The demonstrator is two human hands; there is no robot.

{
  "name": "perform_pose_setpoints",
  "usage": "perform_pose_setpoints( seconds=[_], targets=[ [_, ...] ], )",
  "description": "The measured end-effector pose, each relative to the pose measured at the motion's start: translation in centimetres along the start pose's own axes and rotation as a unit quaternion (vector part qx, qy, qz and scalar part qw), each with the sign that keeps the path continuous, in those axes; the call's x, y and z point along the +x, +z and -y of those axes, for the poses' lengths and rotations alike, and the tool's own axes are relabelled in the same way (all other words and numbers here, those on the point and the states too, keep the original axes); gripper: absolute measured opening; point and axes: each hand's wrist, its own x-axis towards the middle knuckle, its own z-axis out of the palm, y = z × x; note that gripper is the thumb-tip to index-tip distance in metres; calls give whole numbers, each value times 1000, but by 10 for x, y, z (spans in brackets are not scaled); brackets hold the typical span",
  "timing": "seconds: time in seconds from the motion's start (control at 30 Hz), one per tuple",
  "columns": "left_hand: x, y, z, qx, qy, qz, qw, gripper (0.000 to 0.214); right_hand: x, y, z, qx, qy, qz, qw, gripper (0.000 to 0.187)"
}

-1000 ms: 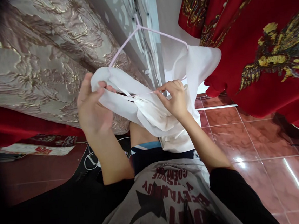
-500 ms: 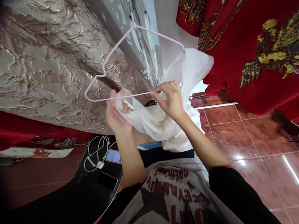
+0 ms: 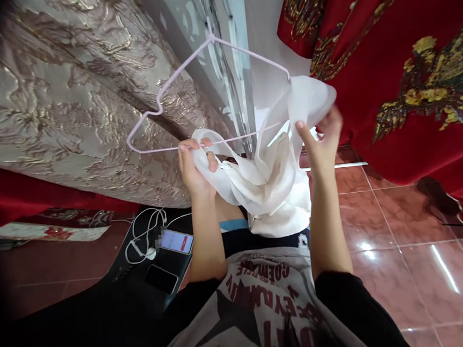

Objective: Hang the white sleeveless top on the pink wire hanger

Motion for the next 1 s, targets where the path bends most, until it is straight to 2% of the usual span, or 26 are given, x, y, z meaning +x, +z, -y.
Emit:
perform_pose_setpoints(
  seconds=[0.07, 0.1, 0.23, 0.43, 0.57, 0.63, 0.73, 0.87, 0.93, 1.0],
  targets=[
    [-1, 2, 2, 12, -10, -19, 1000, 38, 3, -5, -7, 2, 63, 112, 992, 59],
    [-1, 3, 3, 18, -13, -26, 999, 39, 3, -7, -8, -12, 69, 137, 988, 54],
    [-1, 6, 3, 37, -6, -35, 999, 40, 0, -3, 1, -68, 6, 129, 989, 50],
    [0, 12, -4, 38, -25, -64, 997, 46, 14, 5, 2, -28, -72, 94, 993, 49],
    [0, 11, -6, 32, -24, -71, 997, 47, 21, 1, 5, -45, -22, 91, 995, 55],
    [1, 8, -5, 28, -18, -65, 997, 46, 23, 0, 13, -33, 10, 131, 991, 55],
    [2, 3, -4, 31, -14, -51, 998, 47, 30, 3, 33, 20, 46, 196, 979, 45],
    [3, 1, -5, 31, -7, -36, 999, 49, 67, 0, 52, 89, 58, 203, 973, 29],
    [4, 1, -7, 26, -6, -28, 999, 50, 96, -13, 47, 107, 63, 209, 970, 22],
    [4, 1, -9, 25, -7, -30, 999, 50, 121, -31, 31, 103, 68, 207, 971, 18]
  ],
)
